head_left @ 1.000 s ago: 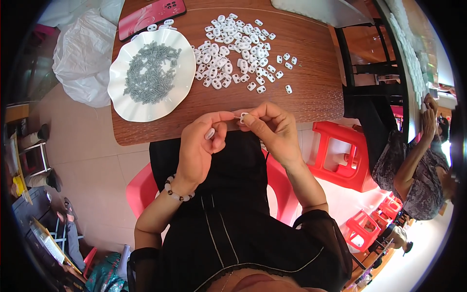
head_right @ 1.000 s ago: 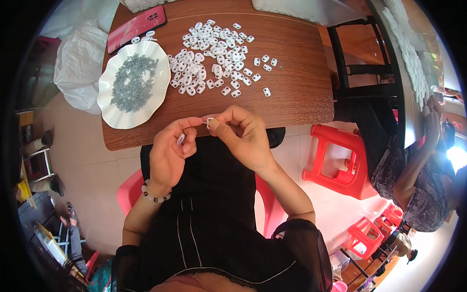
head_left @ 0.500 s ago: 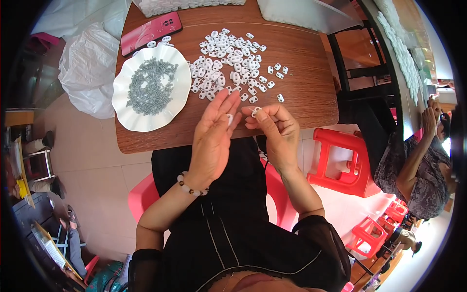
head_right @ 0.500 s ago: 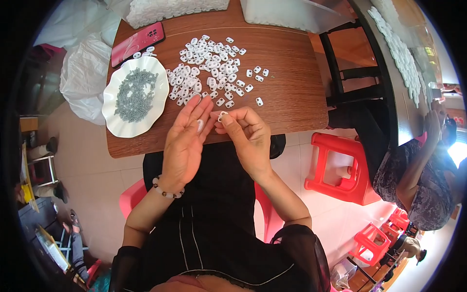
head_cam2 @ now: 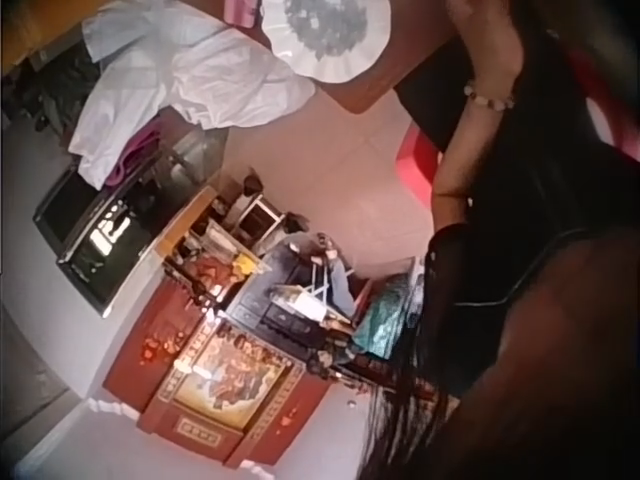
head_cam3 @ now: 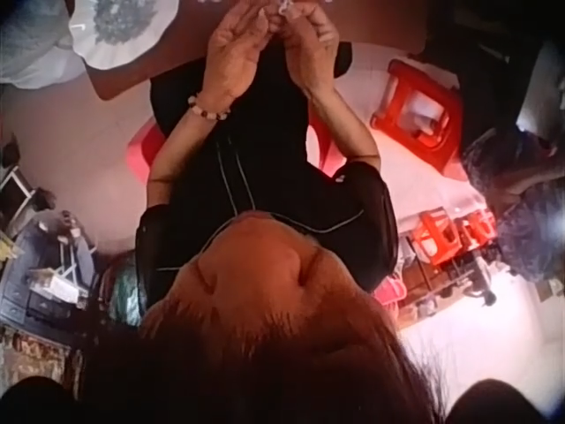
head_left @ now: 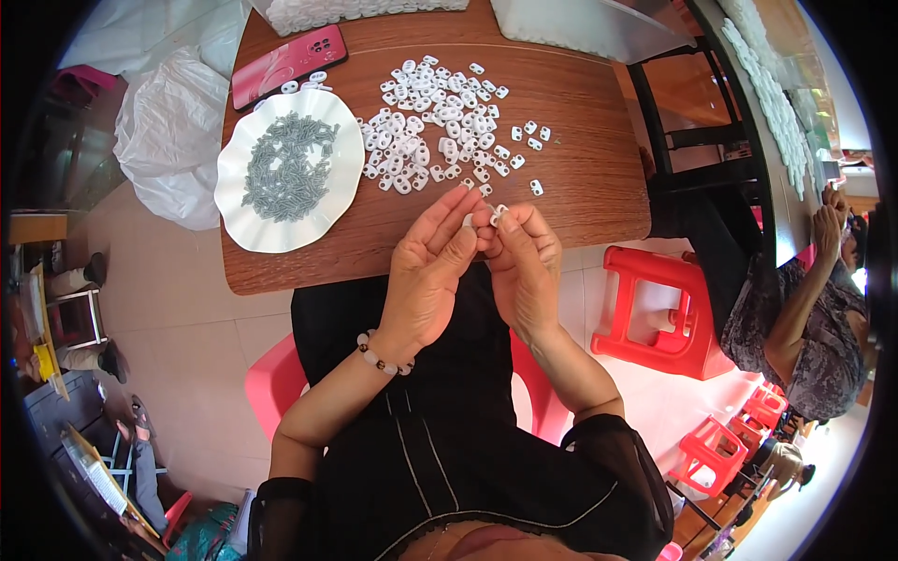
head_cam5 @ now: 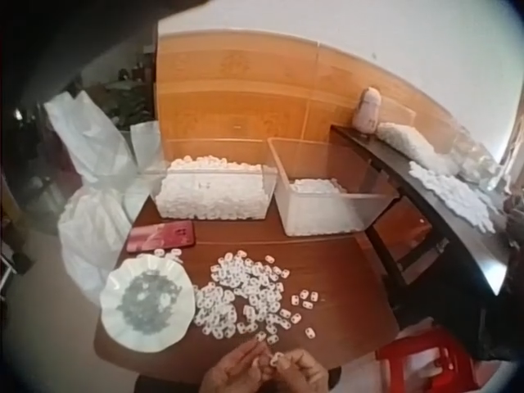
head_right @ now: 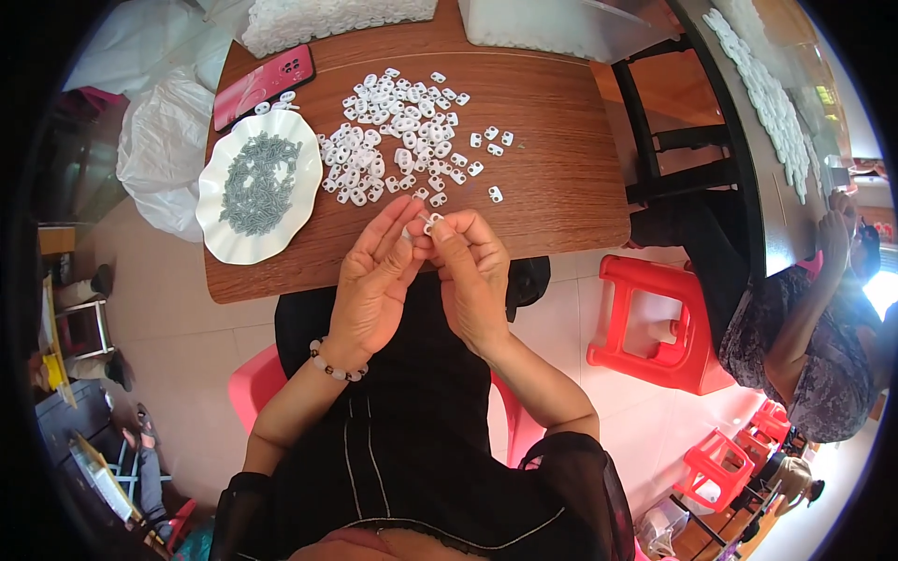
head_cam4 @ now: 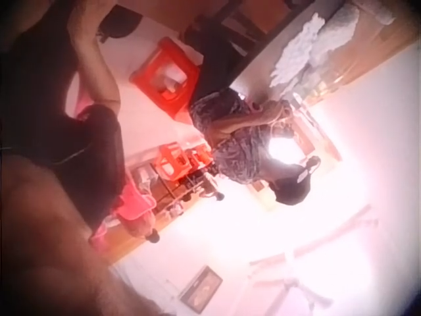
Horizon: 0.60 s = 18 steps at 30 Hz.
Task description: Assembling small white plastic components by hand at a workbench.
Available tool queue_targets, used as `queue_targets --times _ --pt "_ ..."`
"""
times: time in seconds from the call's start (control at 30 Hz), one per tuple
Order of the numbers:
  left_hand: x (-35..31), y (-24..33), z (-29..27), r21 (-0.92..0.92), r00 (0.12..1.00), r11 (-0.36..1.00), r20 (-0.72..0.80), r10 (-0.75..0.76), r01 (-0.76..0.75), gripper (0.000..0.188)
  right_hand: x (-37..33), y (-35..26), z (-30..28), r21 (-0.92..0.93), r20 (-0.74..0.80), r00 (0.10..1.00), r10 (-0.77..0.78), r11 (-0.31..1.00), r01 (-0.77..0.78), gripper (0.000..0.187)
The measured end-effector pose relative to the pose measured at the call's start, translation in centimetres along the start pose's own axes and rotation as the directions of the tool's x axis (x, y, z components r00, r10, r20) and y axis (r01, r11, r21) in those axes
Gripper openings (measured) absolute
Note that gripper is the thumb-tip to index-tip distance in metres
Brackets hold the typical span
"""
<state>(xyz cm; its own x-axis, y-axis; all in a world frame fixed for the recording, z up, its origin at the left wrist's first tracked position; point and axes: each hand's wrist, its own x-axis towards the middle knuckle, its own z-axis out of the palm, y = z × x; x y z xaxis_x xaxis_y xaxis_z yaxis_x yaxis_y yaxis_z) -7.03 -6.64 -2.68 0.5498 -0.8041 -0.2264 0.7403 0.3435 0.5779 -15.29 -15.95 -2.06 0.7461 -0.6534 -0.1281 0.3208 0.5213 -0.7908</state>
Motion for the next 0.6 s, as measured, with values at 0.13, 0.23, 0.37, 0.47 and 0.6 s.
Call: queue_targets --times 0.13,0.23,0.37,0.47,0.6 --pt "-0.3 0.3 -0.3 0.016 0.996 0.998 -0.071 -0.052 0.054 0.043 -0.2 0.2 -0.1 0.010 -0.006 1.000 0.014 1.000 -0.014 0.013" --pt "-0.6 0.3 0.2 0.135 0.996 0.990 -0.081 0.039 -0.028 0.036 -0.1 0.3 -0.3 0.029 0.006 1.000 0.004 1.000 -0.005 0.013" --pt "-0.8 0.3 0.9 0.159 0.989 0.985 -0.118 0.093 -0.074 0.033 -0.2 -0.2 0.1 0.061 0.044 0.999 -0.018 0.998 0.015 0.012" --pt "-0.8 0.3 -0.2 0.171 0.994 0.983 -0.071 0.085 -0.072 0.032 -0.5 -0.2 0.2 0.043 0.040 0.999 0.003 0.999 -0.004 0.011" --pt "-0.9 0.3 -0.5 0.117 0.997 0.993 -0.074 0.026 -0.017 0.033 -0.3 -0.5 0.2 0.038 0.030 1.000 -0.003 0.999 0.001 0.010"
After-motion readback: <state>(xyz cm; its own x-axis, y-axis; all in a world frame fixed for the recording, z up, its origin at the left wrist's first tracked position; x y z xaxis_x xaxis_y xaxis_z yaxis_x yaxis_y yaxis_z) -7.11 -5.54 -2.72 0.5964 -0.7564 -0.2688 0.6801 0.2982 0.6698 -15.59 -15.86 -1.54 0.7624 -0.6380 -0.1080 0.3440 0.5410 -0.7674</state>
